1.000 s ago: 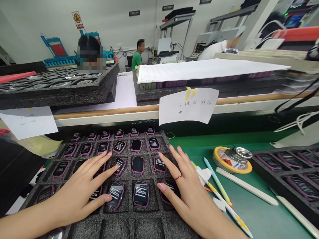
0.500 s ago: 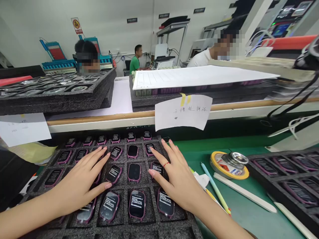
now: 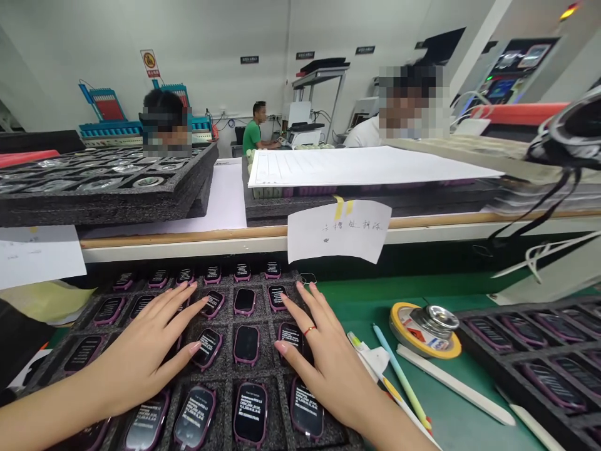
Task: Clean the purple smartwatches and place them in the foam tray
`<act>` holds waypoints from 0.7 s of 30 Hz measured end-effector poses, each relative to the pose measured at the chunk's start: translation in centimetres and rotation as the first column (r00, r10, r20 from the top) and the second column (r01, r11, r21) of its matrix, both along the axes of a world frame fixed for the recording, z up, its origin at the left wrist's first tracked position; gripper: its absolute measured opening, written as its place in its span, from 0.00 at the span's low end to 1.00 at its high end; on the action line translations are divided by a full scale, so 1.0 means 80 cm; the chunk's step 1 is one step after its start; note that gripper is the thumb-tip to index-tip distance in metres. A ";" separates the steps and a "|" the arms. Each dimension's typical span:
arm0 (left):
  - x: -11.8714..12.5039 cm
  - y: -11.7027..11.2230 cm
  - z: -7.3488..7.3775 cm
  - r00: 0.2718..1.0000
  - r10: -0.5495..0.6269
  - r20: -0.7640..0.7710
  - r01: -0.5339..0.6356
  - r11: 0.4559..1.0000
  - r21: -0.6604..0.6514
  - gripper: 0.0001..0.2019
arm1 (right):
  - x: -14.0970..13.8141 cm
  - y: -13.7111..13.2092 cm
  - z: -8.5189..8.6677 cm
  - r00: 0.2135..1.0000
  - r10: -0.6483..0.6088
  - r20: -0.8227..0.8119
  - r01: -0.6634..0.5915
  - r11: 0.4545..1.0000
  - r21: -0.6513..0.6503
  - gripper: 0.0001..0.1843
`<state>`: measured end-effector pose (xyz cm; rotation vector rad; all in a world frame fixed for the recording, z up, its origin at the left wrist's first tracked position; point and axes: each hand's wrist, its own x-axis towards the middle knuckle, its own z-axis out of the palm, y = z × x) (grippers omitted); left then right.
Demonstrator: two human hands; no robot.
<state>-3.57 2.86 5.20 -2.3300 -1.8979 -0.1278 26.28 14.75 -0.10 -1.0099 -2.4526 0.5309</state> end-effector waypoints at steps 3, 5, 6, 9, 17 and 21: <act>-0.006 0.001 -0.004 1.000 -0.003 -0.027 0.003 1.000 0.023 0.30 | -0.004 0.000 0.006 0.999 -0.017 0.033 0.019 0.998 -0.054 0.34; -0.010 0.002 -0.007 0.999 -0.004 -0.038 0.006 0.999 0.038 0.31 | -0.006 0.000 0.009 0.998 -0.018 0.054 0.022 0.997 -0.080 0.34; -0.011 0.003 -0.008 0.999 -0.005 -0.040 0.007 0.999 0.043 0.31 | -0.006 0.000 0.010 0.998 -0.015 0.063 0.021 0.996 -0.090 0.34; -0.016 0.006 -0.010 0.999 0.002 -0.033 0.000 0.998 0.057 0.32 | -0.003 -0.001 0.010 0.999 -0.009 0.049 0.013 0.996 -0.090 0.34; 0.002 0.044 0.004 0.997 0.060 0.054 -0.053 0.990 -0.130 0.35 | -0.015 0.033 0.006 0.999 -0.034 -0.006 0.034 0.998 -0.052 0.35; 0.023 0.086 0.012 0.990 0.114 0.088 -0.090 0.967 -0.239 0.38 | -0.040 0.065 0.010 0.999 -0.050 0.013 0.049 0.998 0.042 0.32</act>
